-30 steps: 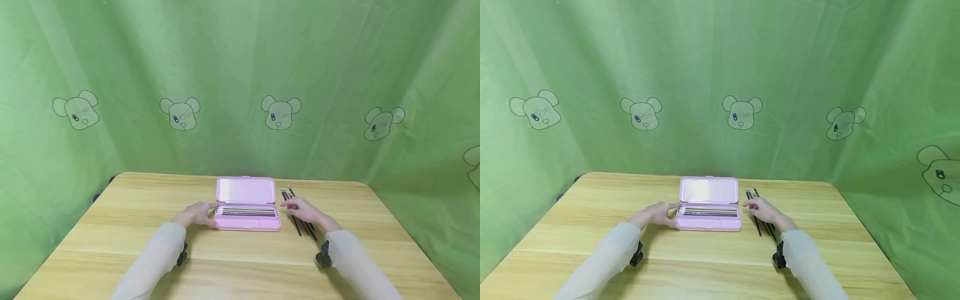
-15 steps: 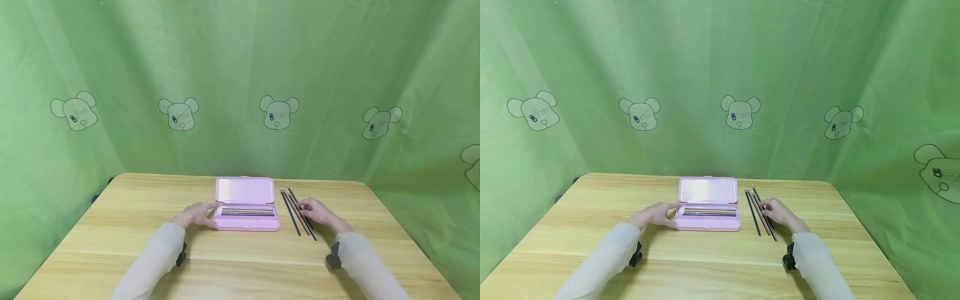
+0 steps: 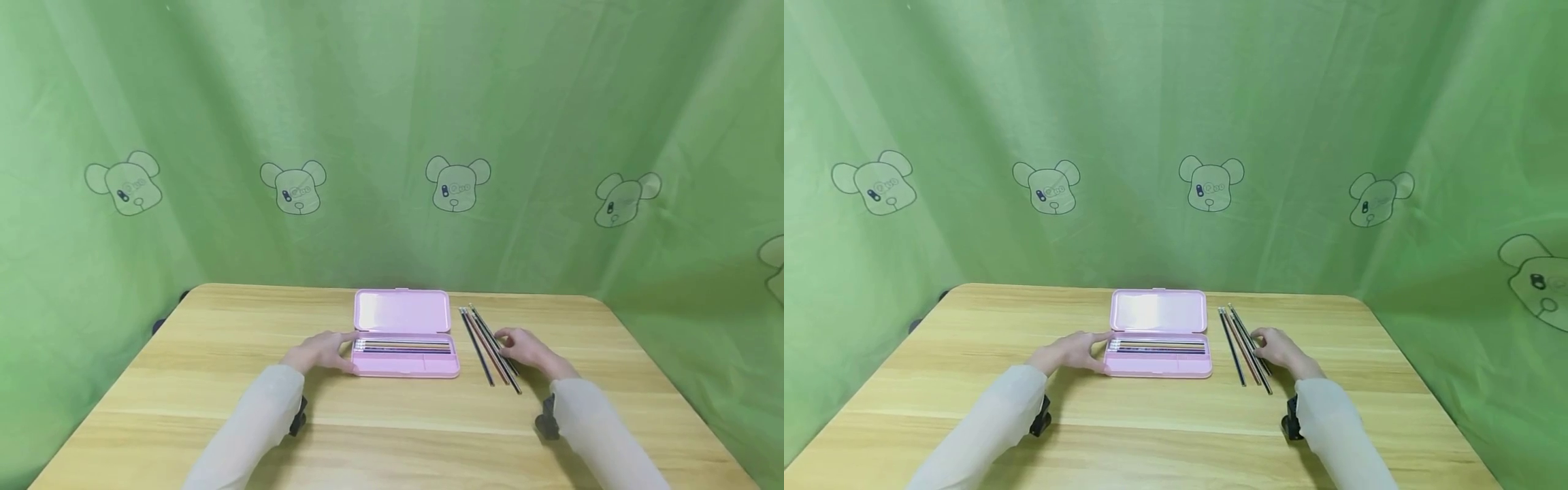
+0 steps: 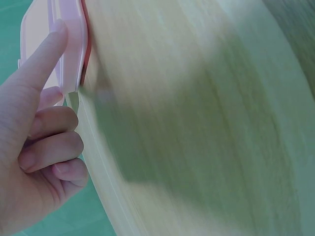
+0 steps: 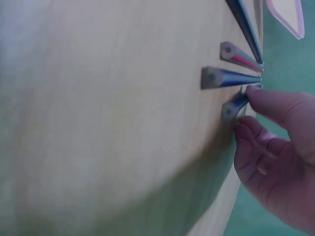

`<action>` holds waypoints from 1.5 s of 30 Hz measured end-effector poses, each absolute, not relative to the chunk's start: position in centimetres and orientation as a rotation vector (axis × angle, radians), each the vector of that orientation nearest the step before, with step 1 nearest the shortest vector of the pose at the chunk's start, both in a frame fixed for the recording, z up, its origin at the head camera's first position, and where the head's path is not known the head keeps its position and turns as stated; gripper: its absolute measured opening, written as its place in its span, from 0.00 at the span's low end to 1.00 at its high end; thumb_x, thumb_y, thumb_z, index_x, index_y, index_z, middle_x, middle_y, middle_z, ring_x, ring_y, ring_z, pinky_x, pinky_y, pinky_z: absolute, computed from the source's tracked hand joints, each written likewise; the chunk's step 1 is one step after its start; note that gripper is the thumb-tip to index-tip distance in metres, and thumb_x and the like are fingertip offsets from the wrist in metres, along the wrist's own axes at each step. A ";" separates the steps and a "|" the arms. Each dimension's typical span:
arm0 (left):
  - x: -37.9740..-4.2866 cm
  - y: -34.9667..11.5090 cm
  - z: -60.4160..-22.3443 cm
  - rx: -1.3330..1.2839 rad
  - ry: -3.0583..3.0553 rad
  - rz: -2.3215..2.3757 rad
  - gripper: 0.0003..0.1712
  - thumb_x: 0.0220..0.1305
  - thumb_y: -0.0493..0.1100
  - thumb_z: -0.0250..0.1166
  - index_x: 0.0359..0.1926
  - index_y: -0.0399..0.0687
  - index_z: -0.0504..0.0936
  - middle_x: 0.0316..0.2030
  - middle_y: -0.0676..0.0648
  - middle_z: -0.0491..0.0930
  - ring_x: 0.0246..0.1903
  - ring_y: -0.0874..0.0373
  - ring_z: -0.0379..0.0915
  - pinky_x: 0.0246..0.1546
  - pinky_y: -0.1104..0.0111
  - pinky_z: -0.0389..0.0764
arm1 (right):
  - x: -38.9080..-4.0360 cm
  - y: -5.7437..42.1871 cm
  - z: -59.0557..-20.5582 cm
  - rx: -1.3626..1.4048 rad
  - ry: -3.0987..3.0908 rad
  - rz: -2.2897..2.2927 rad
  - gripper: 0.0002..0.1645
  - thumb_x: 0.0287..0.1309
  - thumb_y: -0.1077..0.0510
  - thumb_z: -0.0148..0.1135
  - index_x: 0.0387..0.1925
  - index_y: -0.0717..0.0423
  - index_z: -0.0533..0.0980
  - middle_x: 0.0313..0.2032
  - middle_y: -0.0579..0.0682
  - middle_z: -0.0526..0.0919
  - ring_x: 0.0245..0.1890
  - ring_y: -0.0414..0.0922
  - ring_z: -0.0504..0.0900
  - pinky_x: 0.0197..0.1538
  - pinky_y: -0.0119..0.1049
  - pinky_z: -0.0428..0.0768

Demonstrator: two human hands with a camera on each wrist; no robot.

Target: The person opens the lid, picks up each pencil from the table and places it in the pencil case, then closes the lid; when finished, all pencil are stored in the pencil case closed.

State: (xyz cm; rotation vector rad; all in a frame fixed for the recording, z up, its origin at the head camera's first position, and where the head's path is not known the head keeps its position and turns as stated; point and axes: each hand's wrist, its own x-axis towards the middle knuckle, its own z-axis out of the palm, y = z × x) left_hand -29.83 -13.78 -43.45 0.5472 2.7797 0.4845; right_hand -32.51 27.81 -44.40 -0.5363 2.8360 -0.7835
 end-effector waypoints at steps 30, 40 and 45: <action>-29.7 -13.7 -43.4 0.559 2.767 0.512 0.50 0.42 0.60 0.71 0.66 0.58 0.61 0.59 0.33 0.66 0.56 0.40 0.66 0.55 0.50 0.69 | -32.7 27.0 -42.9 -0.641 2.979 -0.914 0.22 0.52 0.74 0.50 0.52 0.72 0.68 0.33 0.63 0.77 0.33 0.51 0.75 0.37 0.46 0.78; -29.8 -13.6 -43.3 0.560 2.776 0.503 0.50 0.42 0.60 0.71 0.66 0.57 0.61 0.58 0.33 0.67 0.54 0.41 0.68 0.52 0.52 0.72 | -32.6 22.9 -42.8 -0.931 2.896 -0.931 0.18 0.52 0.74 0.53 0.46 0.68 0.75 0.28 0.57 0.76 0.31 0.45 0.71 0.36 0.38 0.73; -29.7 -13.7 -43.4 0.560 2.772 0.507 0.50 0.42 0.60 0.71 0.67 0.58 0.61 0.59 0.34 0.67 0.56 0.41 0.67 0.54 0.51 0.70 | -32.6 20.9 -43.2 -1.061 2.849 -0.898 0.16 0.50 0.74 0.57 0.43 0.67 0.77 0.26 0.56 0.75 0.27 0.42 0.69 0.32 0.32 0.71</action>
